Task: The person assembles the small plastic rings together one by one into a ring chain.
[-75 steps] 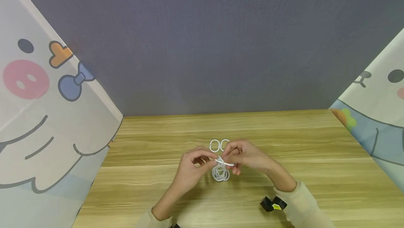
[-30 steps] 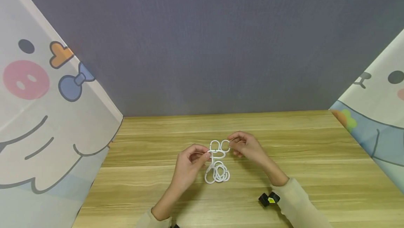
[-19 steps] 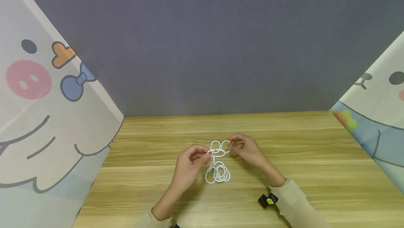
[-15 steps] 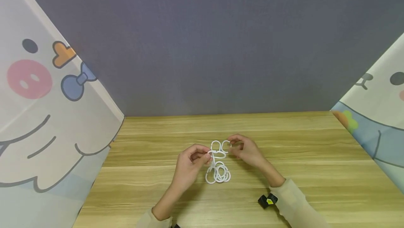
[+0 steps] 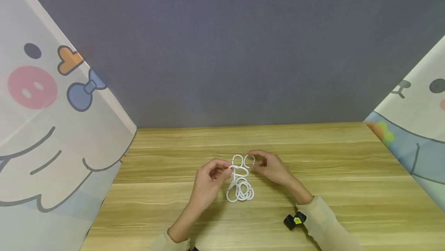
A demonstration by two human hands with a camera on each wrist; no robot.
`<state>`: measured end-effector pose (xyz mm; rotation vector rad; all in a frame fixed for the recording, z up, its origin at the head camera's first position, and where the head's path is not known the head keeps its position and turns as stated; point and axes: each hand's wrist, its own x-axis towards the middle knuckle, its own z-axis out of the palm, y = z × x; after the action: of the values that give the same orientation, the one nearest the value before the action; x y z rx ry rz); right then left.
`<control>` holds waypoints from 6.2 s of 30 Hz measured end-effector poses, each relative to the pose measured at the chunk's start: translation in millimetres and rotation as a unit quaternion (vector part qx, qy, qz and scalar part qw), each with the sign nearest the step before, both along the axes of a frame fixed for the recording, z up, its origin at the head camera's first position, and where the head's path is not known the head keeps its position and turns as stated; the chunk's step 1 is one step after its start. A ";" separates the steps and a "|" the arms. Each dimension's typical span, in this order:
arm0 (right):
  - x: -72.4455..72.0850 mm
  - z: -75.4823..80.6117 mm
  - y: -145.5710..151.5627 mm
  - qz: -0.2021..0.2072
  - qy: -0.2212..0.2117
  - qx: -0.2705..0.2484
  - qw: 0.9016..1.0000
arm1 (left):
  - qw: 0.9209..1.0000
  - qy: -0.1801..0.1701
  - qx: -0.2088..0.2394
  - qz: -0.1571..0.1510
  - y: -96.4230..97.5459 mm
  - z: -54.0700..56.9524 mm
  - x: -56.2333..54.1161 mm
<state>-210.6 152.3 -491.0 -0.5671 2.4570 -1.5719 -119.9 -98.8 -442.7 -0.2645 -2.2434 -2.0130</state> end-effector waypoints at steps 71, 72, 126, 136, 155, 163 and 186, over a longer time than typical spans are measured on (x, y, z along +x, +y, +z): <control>-0.7 3.5 10.4 -0.030 0.079 0.148 0.985 | 1.000 0.013 0.001 0.000 1.0 -2.4 -1.4; -0.8 3.5 10.6 -0.029 0.076 0.148 0.986 | 1.000 0.014 0.001 -0.001 1.0 -2.5 -1.6; 6.4 43.5 7.4 -0.001 -0.112 -0.127 0.986 | 1.000 0.004 0.007 -0.002 0.7 -2.9 -0.6; 16.9 58.9 4.7 0.012 -0.076 -0.150 0.986 | 1.000 0.001 0.008 -0.003 1.0 -2.6 -0.5; 35.1 82.8 0.2 0.046 -0.033 -0.191 0.980 | 1.000 -0.003 -0.005 0.008 0.7 -2.8 -1.4; 38.6 83.1 -3.2 0.070 -0.029 -0.181 0.981 | 1.000 -0.006 -0.011 0.009 0.1 -2.6 -0.8; 39.8 79.4 -6.8 0.065 -0.029 -0.138 0.988 | 1.000 0.003 -0.004 0.017 -1.2 -4.7 -2.0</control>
<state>-170.8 145.5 -411.6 -0.6968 2.1263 -1.8578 -121.9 -99.9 -447.4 -0.2296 -2.2382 -1.9838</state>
